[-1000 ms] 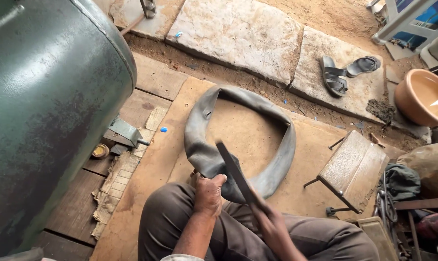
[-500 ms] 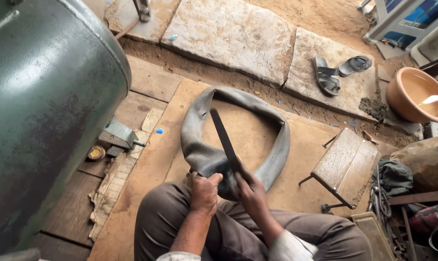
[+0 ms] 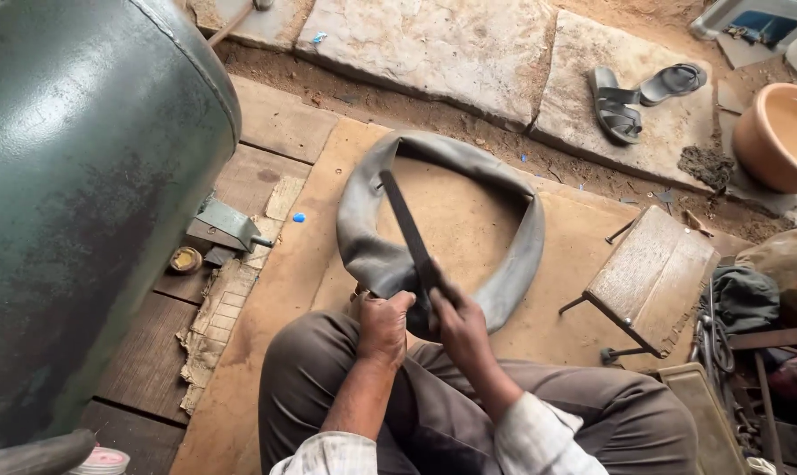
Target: The recorder is using a metal file to roughen the surface of a motorcycle inner tube to prepare it for patching.
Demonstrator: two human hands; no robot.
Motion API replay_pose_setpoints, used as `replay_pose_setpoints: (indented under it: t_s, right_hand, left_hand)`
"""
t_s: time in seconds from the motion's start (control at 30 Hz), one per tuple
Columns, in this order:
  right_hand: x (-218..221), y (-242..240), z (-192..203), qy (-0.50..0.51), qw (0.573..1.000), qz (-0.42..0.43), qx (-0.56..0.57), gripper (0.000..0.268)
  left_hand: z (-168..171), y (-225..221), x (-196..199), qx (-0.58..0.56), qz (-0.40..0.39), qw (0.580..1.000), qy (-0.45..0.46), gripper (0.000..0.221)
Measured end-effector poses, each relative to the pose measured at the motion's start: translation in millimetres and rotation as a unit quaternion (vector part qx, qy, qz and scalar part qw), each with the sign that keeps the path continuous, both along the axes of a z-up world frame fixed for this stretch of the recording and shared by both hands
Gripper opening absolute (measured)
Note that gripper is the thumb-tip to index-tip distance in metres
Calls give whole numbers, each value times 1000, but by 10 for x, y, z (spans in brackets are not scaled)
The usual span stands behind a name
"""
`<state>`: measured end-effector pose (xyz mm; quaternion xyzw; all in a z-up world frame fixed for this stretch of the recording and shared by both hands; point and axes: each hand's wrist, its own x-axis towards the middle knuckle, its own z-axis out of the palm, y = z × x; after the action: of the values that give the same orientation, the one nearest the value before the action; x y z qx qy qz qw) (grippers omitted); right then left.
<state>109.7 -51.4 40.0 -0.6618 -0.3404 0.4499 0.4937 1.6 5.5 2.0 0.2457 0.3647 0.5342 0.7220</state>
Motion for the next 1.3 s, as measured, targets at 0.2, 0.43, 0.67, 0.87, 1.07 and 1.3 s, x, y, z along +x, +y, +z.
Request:
replay_pose_setpoints:
  t_s: [0.2,0.43,0.67,0.87,1.07,1.3]
  right_hand:
    - [270,-675,-131,38,999,-4,-14,52]
    - [204,-945,-307,95,995,-12,-5,55]
    - [118,-45,-19,13,998,-17,52,52]
    - [468,-1089,-294,72,997,2,-38,52]
    - [213,-738,-170,38,998,-13,-47,54]
    - [215,-24,81,1,999,-30,26,51]
  left_hand:
    - [221,-32,-74,-43,-7,997,-68,38]
    - [74,-46,3,-68,16,996,-54,42]
    - [92,-57,-28,-3,-13,1000,-22,36]
    - [227,-19,-56,-108,1,991,-75,43]
    - [-358,-26,30,-73,-38,995,-63,33]
    - [176,-41,-1,-72,25,997,-26,36]
